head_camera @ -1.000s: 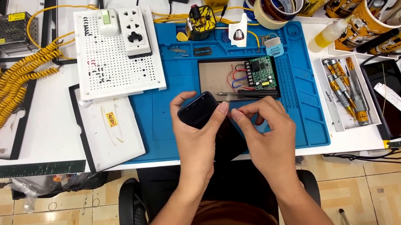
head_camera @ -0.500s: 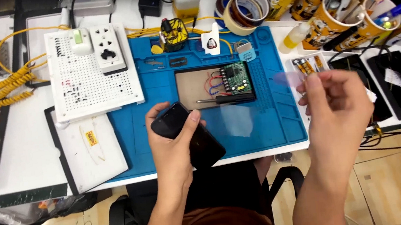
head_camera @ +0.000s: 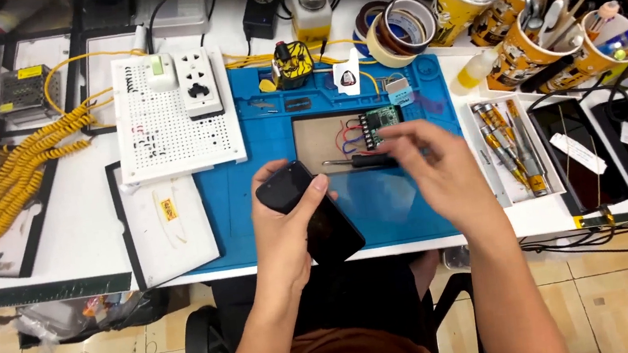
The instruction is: Applying adhesive to the frame of a smartphone during a repair process.
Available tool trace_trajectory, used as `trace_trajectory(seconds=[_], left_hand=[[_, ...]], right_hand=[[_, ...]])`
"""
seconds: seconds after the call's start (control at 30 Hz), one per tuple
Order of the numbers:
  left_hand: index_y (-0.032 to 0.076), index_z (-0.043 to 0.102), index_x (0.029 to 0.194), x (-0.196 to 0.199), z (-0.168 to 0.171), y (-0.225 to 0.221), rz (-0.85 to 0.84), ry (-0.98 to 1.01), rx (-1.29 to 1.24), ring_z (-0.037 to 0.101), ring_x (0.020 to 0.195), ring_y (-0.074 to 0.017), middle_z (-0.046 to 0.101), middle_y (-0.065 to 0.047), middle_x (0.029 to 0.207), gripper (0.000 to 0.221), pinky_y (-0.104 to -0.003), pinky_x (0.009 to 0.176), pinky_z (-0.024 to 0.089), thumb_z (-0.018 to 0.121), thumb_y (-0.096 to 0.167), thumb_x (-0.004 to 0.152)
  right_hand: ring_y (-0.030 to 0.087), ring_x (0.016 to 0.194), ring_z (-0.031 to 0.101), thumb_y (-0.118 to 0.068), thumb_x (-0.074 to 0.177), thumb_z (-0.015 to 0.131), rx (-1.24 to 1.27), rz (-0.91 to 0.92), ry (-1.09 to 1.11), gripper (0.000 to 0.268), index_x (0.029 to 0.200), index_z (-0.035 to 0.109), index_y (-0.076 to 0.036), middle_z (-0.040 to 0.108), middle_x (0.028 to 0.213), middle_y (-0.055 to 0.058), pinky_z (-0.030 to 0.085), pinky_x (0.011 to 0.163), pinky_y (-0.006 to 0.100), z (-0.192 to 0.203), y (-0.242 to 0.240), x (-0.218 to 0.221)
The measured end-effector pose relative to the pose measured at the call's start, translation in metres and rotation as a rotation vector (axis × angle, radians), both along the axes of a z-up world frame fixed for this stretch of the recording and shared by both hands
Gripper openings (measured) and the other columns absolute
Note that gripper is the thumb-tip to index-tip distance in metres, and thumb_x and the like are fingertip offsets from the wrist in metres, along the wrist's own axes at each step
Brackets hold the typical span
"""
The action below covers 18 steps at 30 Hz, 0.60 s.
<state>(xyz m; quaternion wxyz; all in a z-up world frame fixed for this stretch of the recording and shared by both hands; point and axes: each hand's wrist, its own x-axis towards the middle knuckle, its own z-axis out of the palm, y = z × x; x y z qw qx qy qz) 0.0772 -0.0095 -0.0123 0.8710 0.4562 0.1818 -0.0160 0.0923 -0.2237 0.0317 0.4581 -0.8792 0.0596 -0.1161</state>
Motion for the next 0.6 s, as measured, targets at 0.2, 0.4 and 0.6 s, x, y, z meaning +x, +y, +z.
trace_trajectory(seconds=[0.2, 0.4, 0.6], left_hand=[[0.005, 0.058, 0.139, 0.004, -0.018, 0.005, -0.043, -0.056, 0.008, 0.082, 0.085, -0.0324, 0.079, -0.022, 0.100, 0.067, -0.047, 0.077, 0.070, 0.097, 0.008, 0.084], [0.009, 0.048, 0.153, 0.005, -0.014, 0.019, -0.180, -0.088, -0.133, 0.082, 0.106, -0.0406, 0.078, -0.034, 0.116, 0.063, -0.055, 0.086, 0.069, 0.044, 0.057, 0.113], [0.010, 0.058, 0.159, 0.009, -0.015, 0.024, -0.259, -0.236, -0.130, 0.071, 0.125, -0.0320, 0.072, -0.026, 0.143, 0.069, -0.051, 0.108, 0.061, 0.024, 0.056, 0.119]], right_hand=[[0.029, 0.097, 0.081, -0.012, 0.089, 0.090, 0.260, 0.320, 0.277, 0.037, 0.123, 0.082, 0.001, 0.084, 0.102, 0.023, 0.066, 0.094, 0.050, -0.002, 0.038, 0.001], [0.024, 0.082, 0.079, -0.002, 0.092, 0.087, 0.386, 0.321, 0.357, 0.022, 0.113, 0.083, 0.004, 0.084, 0.094, 0.021, 0.068, 0.075, 0.041, -0.014, 0.045, 0.009], [0.025, 0.081, 0.081, 0.003, 0.088, 0.089, 0.559, 0.267, 0.351, 0.028, 0.115, 0.080, 0.005, 0.082, 0.095, 0.020, 0.071, 0.073, 0.040, -0.034, 0.045, 0.010]])
